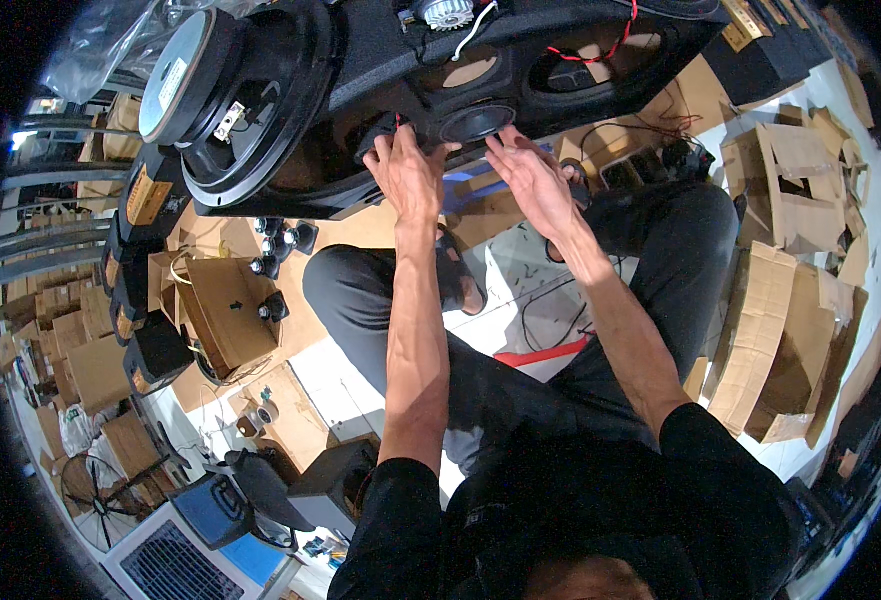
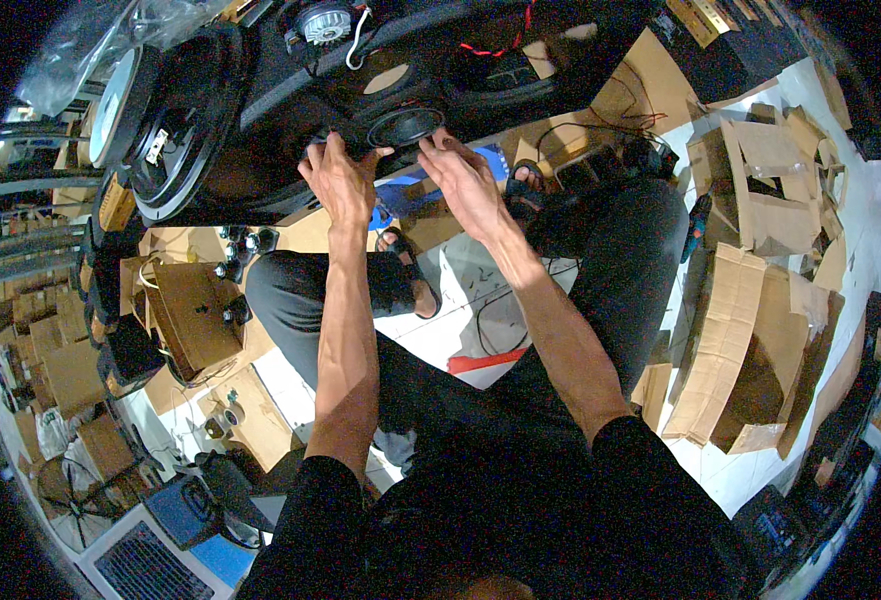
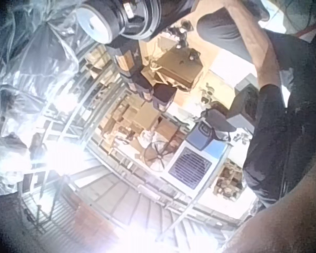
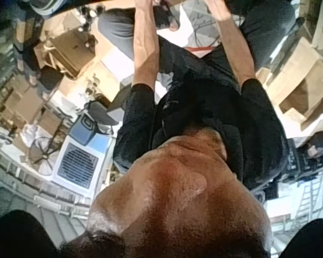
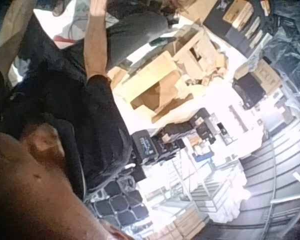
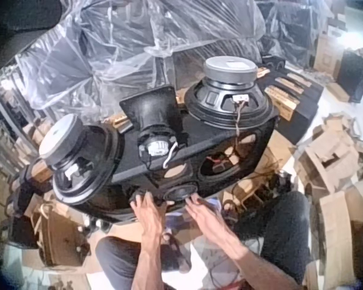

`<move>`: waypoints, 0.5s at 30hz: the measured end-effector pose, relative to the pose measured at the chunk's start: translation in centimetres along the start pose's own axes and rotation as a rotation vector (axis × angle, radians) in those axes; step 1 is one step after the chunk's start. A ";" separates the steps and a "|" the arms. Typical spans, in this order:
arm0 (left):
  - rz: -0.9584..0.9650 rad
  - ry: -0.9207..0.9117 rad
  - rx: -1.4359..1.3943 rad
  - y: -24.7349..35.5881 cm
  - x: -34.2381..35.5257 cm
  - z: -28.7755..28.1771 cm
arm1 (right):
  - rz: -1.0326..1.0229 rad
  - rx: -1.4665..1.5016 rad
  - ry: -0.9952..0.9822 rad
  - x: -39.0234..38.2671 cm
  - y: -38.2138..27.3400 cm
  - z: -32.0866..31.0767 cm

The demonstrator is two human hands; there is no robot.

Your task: The person is repairing a speaker by soldering wires to the terminals and securing a component with a drill. They use a soldering iron to connect wires and a power drill to fasten a screw.

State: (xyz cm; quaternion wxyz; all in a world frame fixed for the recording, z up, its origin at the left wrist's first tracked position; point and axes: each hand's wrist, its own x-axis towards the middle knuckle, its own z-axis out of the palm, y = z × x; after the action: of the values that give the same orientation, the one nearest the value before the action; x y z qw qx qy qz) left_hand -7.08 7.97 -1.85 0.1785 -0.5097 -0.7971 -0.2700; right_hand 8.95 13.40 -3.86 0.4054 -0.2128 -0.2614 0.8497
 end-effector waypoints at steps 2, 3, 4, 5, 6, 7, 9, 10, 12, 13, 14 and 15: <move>-0.004 -0.006 -0.010 -0.2 -0.1 0.1 | 0.017 -0.066 0.049 -0.1 -0.5 0.6; -0.007 -0.011 -0.008 -0.2 -0.1 0.0 | 0.021 -0.292 0.073 0.0 -0.8 0.6; -0.012 -0.016 -0.007 -0.2 -0.2 0.0 | 0.024 -0.518 0.096 0.4 -1.2 0.5; -0.016 -0.015 -0.002 -0.1 -0.3 0.0 | 0.027 -0.744 0.119 0.6 -1.5 0.4; -0.019 -0.012 0.002 -0.1 -0.2 0.0 | -0.014 -0.835 0.107 0.7 -1.7 0.6; -0.022 -0.010 0.007 0.0 -0.2 -0.1 | -0.056 -0.927 0.096 0.7 -1.9 0.8; -0.015 0.013 0.009 0.0 -0.1 0.1 | -0.095 -0.912 0.099 1.0 -1.8 0.5; -0.009 0.024 0.008 0.1 0.0 0.1 | -0.093 -0.806 0.116 1.4 -1.3 0.0; -0.053 -0.008 0.000 0.5 0.0 -0.1 | -0.098 -0.557 0.195 1.6 -0.8 -0.3; -0.075 -0.025 -0.003 0.6 0.0 -0.2 | -0.106 -0.413 0.258 1.4 -0.6 0.0; -0.080 -0.025 -0.002 0.6 0.0 -0.2 | -0.113 -0.268 0.319 1.4 -0.5 0.3; -0.086 -0.028 0.000 0.6 -0.1 -0.2 | -0.120 -0.280 0.314 1.4 -0.4 0.3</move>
State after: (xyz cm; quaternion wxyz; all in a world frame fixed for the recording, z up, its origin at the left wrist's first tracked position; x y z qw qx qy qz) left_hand -6.53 8.00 -1.63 0.1555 -0.4786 -0.8207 -0.2705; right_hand 8.25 14.66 -3.58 0.4574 -0.3806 -0.3228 0.7360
